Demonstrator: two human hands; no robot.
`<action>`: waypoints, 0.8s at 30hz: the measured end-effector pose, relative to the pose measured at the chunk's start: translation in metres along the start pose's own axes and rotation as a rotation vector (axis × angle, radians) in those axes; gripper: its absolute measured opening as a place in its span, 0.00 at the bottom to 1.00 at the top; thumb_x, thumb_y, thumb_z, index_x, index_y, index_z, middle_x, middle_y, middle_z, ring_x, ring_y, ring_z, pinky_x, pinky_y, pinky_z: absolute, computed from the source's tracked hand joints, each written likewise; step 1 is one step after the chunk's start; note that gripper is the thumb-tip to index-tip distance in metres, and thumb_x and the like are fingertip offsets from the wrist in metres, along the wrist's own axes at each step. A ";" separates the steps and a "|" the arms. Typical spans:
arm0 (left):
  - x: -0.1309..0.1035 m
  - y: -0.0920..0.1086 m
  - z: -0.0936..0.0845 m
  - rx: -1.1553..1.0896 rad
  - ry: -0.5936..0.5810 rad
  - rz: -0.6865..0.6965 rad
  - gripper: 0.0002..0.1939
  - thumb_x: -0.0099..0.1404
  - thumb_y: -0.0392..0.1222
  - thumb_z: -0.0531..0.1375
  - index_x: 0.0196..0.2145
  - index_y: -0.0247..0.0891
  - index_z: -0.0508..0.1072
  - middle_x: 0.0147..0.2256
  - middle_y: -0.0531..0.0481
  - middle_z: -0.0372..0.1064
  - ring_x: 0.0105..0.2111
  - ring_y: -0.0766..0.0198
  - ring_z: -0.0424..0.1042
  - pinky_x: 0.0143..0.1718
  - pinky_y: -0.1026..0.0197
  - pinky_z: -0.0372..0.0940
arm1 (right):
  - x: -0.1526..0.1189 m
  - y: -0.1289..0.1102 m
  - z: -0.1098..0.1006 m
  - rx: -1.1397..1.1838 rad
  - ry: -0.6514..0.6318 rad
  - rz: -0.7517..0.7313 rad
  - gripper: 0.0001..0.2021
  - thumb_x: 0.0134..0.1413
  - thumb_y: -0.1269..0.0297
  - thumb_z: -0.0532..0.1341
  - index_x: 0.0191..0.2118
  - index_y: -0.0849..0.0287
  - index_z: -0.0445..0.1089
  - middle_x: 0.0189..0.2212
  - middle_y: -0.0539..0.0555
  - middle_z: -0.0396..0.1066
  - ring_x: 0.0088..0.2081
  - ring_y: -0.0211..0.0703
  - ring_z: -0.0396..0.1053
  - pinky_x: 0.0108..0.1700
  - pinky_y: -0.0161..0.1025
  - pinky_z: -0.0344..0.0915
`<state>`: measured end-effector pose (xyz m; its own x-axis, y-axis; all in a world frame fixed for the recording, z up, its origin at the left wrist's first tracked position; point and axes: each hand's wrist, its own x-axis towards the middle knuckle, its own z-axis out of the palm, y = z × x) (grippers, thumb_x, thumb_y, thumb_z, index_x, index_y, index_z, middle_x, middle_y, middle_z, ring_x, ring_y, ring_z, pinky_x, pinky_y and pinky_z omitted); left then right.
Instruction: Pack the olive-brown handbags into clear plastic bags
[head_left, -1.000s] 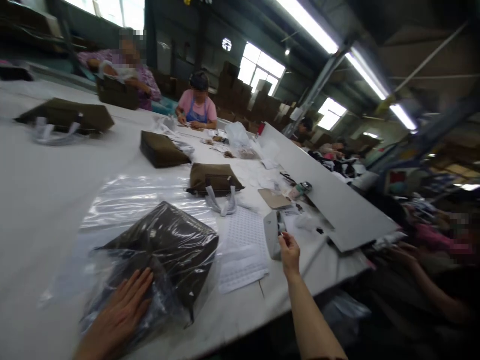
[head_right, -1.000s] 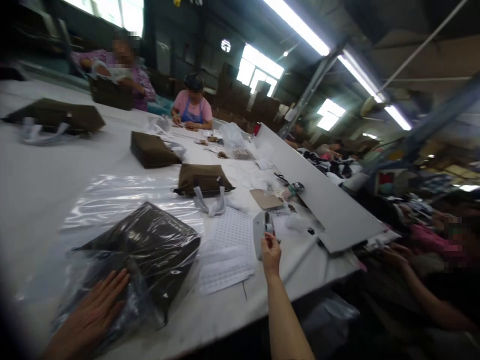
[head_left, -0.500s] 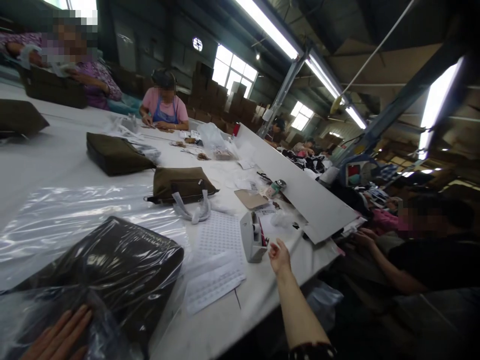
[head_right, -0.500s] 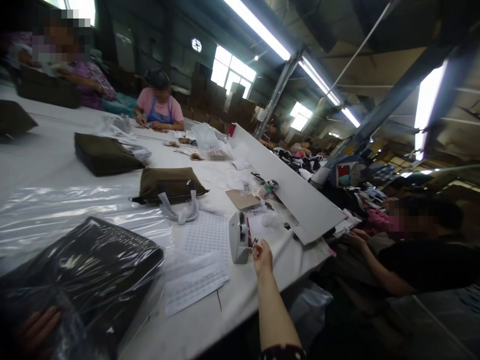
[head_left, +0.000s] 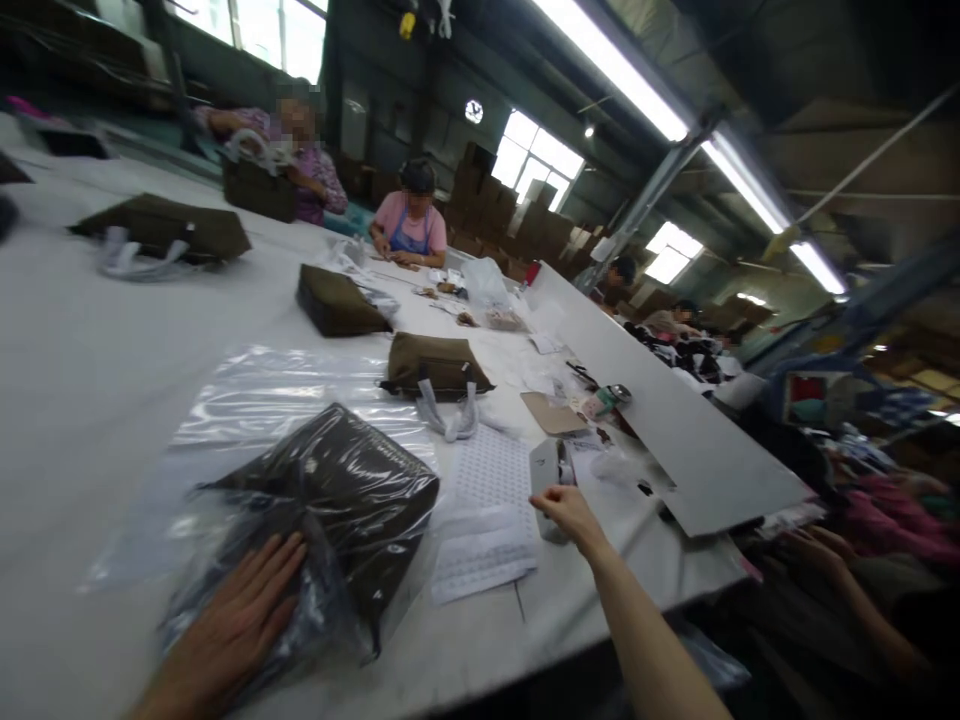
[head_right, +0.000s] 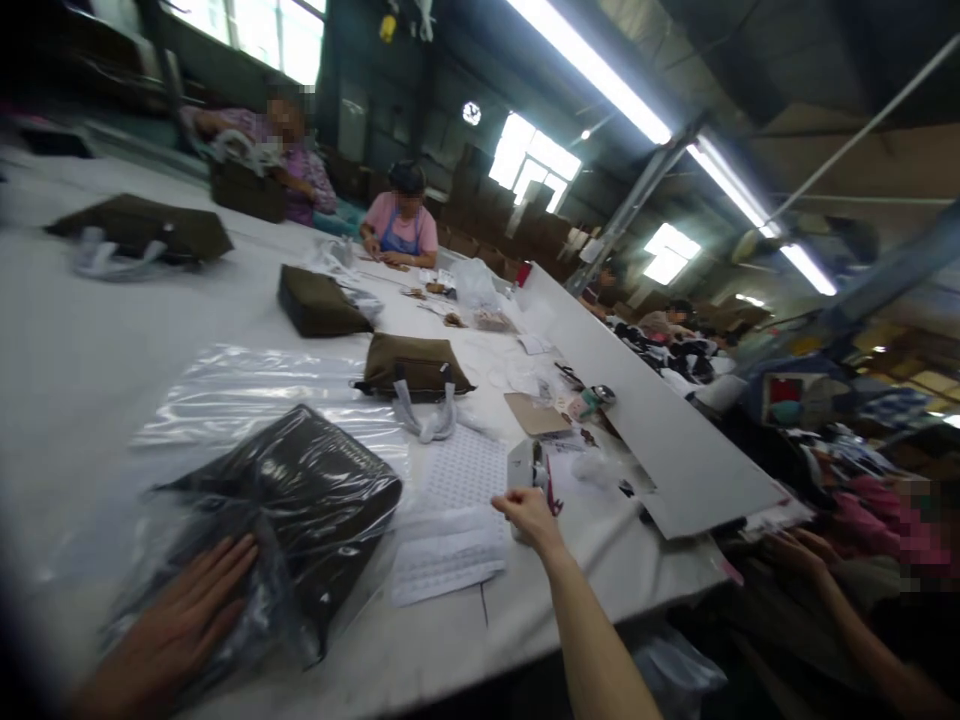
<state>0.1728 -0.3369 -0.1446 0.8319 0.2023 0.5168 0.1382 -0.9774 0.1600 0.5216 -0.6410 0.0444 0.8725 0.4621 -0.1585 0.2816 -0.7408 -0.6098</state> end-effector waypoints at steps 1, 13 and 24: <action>0.005 0.005 -0.009 0.041 0.002 0.014 0.33 0.62 0.48 0.54 0.62 0.38 0.51 0.58 0.44 0.58 0.57 0.49 0.59 0.54 0.46 0.60 | 0.002 -0.035 0.017 0.012 -0.091 -0.086 0.12 0.42 0.57 0.62 0.21 0.61 0.70 0.18 0.49 0.68 0.24 0.37 0.64 0.28 0.32 0.57; 0.005 0.019 -0.029 -0.005 0.002 -0.118 0.36 0.64 0.45 0.53 0.64 0.38 0.39 0.59 0.42 0.55 0.57 0.53 0.59 0.55 0.51 0.60 | -0.026 -0.261 0.218 -0.968 -0.540 -0.945 0.18 0.42 0.53 0.64 0.36 0.63 0.73 0.36 0.64 0.75 0.38 0.55 0.72 0.37 0.46 0.67; -0.027 -0.021 -0.078 -0.056 0.245 -0.374 0.30 0.63 0.43 0.53 0.61 0.49 0.49 0.54 0.46 0.62 0.52 0.50 0.64 0.53 0.45 0.62 | 0.035 -0.152 0.105 -0.349 -0.334 -0.391 0.35 0.44 0.48 0.63 0.56 0.59 0.57 0.45 0.62 0.70 0.40 0.49 0.70 0.43 0.43 0.63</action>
<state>0.1061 -0.3172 -0.0964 0.5774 0.5562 0.5977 0.3705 -0.8309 0.4152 0.4670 -0.4608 0.0503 0.5220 0.8174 -0.2439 0.7184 -0.5754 -0.3909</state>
